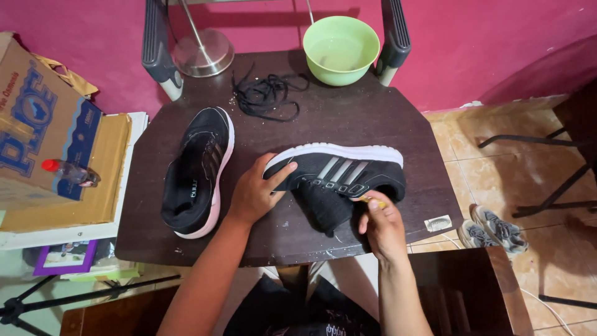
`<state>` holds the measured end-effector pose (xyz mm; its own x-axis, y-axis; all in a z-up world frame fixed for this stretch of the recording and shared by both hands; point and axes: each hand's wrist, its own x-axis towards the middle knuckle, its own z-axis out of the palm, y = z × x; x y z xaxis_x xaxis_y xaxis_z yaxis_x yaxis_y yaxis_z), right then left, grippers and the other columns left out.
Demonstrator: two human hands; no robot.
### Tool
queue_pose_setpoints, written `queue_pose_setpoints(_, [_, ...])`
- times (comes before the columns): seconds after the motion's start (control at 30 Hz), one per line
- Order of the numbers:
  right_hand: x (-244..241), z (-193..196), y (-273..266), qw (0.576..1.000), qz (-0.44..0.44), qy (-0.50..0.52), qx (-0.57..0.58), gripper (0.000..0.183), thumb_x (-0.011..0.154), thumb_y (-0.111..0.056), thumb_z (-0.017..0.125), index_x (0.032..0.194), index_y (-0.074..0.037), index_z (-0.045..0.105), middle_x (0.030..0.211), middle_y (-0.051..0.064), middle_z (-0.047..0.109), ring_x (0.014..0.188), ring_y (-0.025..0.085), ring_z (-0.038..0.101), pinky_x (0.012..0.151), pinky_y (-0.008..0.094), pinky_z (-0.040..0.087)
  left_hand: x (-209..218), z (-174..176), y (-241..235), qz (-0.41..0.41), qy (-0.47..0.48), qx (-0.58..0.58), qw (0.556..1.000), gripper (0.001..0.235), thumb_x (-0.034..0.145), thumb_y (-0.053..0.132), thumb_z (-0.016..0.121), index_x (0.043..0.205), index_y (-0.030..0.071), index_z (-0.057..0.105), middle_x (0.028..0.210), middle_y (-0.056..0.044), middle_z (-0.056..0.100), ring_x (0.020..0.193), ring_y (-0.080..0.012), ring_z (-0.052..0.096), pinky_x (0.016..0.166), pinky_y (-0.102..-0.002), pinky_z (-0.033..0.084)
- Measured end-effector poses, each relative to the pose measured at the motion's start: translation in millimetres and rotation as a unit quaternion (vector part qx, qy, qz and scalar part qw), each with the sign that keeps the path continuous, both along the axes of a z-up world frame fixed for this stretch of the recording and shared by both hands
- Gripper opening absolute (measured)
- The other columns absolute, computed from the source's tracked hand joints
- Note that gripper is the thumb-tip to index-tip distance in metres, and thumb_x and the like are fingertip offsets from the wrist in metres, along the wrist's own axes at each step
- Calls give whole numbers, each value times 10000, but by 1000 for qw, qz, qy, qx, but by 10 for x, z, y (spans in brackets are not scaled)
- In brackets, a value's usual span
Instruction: The person scrubs the interior and exterior of a black sneaker using a toothbrush dipped in water from a green bowl. They repeatedly dip the brush, scrub the shoe, and reposition it on the table while the other shoe remains nearby.
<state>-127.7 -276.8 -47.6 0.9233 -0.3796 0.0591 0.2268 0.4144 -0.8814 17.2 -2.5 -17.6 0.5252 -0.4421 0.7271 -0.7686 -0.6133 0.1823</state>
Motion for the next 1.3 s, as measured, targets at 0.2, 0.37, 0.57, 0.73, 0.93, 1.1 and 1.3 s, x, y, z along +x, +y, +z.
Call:
queue_pose_setpoints(0.2, [91,-392,-178,998,-15,27,49,237,1058,-169,487,1227,-30,579,1032,224,723,555,177,712,378,156,353,25,-40,19,-4,1,23,1000,623,856,263,780,1426,426,589,1246,-136,597,1059,-319,685,800,-411,576])
queue_pose_setpoints(0.37, [13,-94,-63,998,48,40,29,195,1054,-177,511,1171,-37,579,861,215,704,602,192,708,343,162,316,24,-48,48,-5,15,28,999,633,860,249,774,1438,422,581,1241,-151,593,1060,-344,678,798,-434,568])
queue_pose_setpoints(0.57, [73,-131,26,997,-7,-10,80,157,1046,-86,510,1166,-1,566,1106,239,713,1020,320,757,675,292,656,5,-29,65,-23,45,17,999,601,899,263,750,1458,402,578,1252,-166,582,1059,-355,668,809,-435,554])
queue_pose_setpoints(0.73, [45,-444,-83,995,52,65,-55,143,1016,-96,574,1117,-6,620,1045,95,705,939,191,721,696,266,643,18,-30,89,-24,32,25,999,610,896,253,749,1464,394,575,1269,-162,566,1077,-348,659,815,-440,549])
queue_pose_setpoints(0.93, [114,-173,-1,997,44,2,67,152,1009,-130,553,1080,-1,589,1115,188,704,1007,282,735,799,407,668,-32,3,73,-12,23,39,999,580,923,347,719,1475,416,557,1295,-165,562,1138,-335,646,841,-415,527])
queue_pose_setpoints(1.1, [95,-310,-96,998,9,15,55,127,1024,-104,536,1104,-30,603,1096,156,731,1011,301,750,796,414,659,-50,60,101,-35,47,38,998,614,901,325,738,1476,420,546,1285,-164,563,1130,-346,650,826,-431,526])
queue_pose_setpoints(1.3, [89,-912,-246,999,12,37,-37,89,1024,-43,544,1088,-33,605,1037,110,725,949,270,755,770,395,650,-35,16,91,-23,41,42,998,659,890,324,748,1494,447,514,1291,-156,560,1104,-325,656,818,-406,523])
